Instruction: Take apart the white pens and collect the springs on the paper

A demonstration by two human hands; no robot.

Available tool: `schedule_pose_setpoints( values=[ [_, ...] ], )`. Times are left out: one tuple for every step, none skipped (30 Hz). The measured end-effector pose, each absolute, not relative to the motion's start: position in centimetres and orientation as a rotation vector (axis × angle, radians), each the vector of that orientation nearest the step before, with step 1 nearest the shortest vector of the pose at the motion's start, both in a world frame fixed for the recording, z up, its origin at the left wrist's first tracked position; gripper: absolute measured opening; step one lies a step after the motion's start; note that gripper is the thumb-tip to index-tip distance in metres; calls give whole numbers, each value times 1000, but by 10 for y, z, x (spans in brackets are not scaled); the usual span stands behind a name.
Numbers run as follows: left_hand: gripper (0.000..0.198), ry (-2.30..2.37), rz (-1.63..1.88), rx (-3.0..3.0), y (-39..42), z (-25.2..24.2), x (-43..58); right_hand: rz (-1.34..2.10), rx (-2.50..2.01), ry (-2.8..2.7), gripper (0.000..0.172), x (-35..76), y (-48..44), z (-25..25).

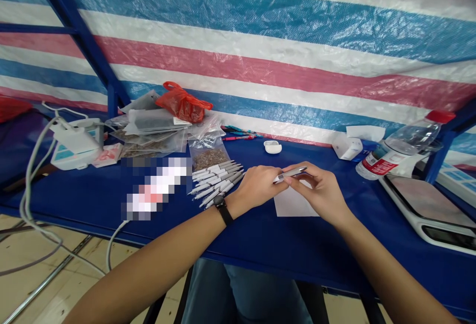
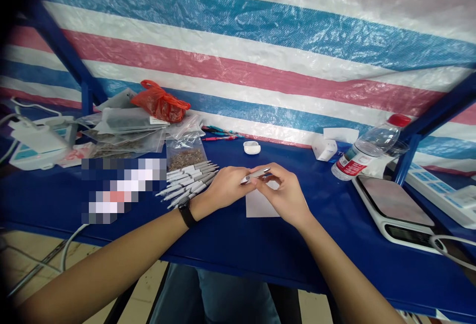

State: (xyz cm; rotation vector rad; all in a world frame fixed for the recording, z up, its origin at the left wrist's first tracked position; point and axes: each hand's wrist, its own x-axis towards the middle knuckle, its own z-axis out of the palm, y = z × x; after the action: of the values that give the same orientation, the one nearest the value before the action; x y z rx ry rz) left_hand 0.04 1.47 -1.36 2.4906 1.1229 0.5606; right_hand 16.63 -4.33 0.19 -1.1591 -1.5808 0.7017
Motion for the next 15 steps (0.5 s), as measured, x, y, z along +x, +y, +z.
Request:
schedule_pose_setpoints(
  values=[
    [41,1116,532,2507,14,-13,0,689,-1154,-1595,27,167,-43,1],
    [42,1114,510,2522,14,-13,0,680,-1155,-1609,27,167,-43,0],
    [44,1114,498,2535,14,-12,0,673,-1158,-1622,27,168,-43,0],
    [44,1119,490,2546,14,-12,-1,664,-1162,-1636,26,168,-44,-1],
    [44,1126,483,2558,14,-11,-1,654,-1167,-1653,25,169,-44,-1],
    [42,1133,475,2570,13,-11,-1,639,-1170,-1673,25,169,-45,-1],
    [40,1140,464,2582,13,-10,-1,614,-1173,-1693,24,169,-45,-1],
    [37,1145,453,2595,12,-10,-1,576,-1181,-1715,23,168,-46,0],
    [36,1145,445,2609,11,-10,0,523,-1196,-1734,23,167,-47,0],
    [36,1138,444,2622,10,-9,0,463,-1216,-1746,26,166,-48,1],
    [36,1125,449,2632,8,-9,1,403,-1235,-1749,31,164,-49,2],
    [37,1112,458,2637,7,-9,2,353,-1254,-1744,38,163,-49,2],
    [38,1105,469,2637,6,-9,3,319,-1268,-1732,43,162,-49,3],
    [38,1104,479,2634,5,-9,3,303,-1275,-1716,46,161,-49,3],
    [37,1110,487,2628,5,-10,3,304,-1274,-1697,45,161,-48,3]
  ],
)
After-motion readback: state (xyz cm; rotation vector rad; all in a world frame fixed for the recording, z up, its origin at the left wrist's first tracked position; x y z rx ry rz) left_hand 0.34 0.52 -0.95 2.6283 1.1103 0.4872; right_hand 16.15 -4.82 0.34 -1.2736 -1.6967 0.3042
